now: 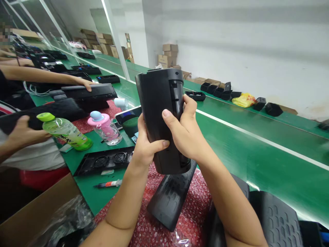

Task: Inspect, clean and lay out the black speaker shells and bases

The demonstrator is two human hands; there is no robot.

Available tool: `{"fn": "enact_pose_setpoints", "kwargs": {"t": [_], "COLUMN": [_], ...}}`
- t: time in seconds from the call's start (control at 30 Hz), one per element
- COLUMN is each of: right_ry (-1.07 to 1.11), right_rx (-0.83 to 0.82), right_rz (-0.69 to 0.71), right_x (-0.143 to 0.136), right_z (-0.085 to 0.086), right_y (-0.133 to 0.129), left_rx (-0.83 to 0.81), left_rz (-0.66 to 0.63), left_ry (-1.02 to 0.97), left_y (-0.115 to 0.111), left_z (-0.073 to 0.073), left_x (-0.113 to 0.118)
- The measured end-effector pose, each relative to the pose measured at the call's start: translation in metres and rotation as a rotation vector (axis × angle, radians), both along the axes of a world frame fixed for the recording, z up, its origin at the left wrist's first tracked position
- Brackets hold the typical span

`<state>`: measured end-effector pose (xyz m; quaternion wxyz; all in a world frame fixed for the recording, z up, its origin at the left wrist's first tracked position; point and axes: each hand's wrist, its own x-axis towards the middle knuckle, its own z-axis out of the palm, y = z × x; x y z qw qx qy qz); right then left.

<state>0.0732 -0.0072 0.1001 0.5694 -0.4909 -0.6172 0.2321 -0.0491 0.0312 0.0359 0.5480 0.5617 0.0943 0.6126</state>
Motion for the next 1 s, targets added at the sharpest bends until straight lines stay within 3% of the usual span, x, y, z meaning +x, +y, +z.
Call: {"fn": "enact_pose_setpoints", "kwargs": {"t": [0.23, 1.0], "right_ry": [-0.088, -0.081], "right_rx": [-0.001, -0.022], "right_rz": [0.012, 0.005], "right_x": [0.0019, 0.0011], "right_z": [-0.0016, -0.0004], "right_y": [0.0009, 0.0008], "left_rx": [-0.025, -0.054], "left_rz": [-0.011, -0.014], "left_ry": [-0.011, 0.004], "left_y": [-0.0012, -0.0017], "left_z": [0.0016, 0.0020], "left_x": [-0.0003, -0.0012]}}
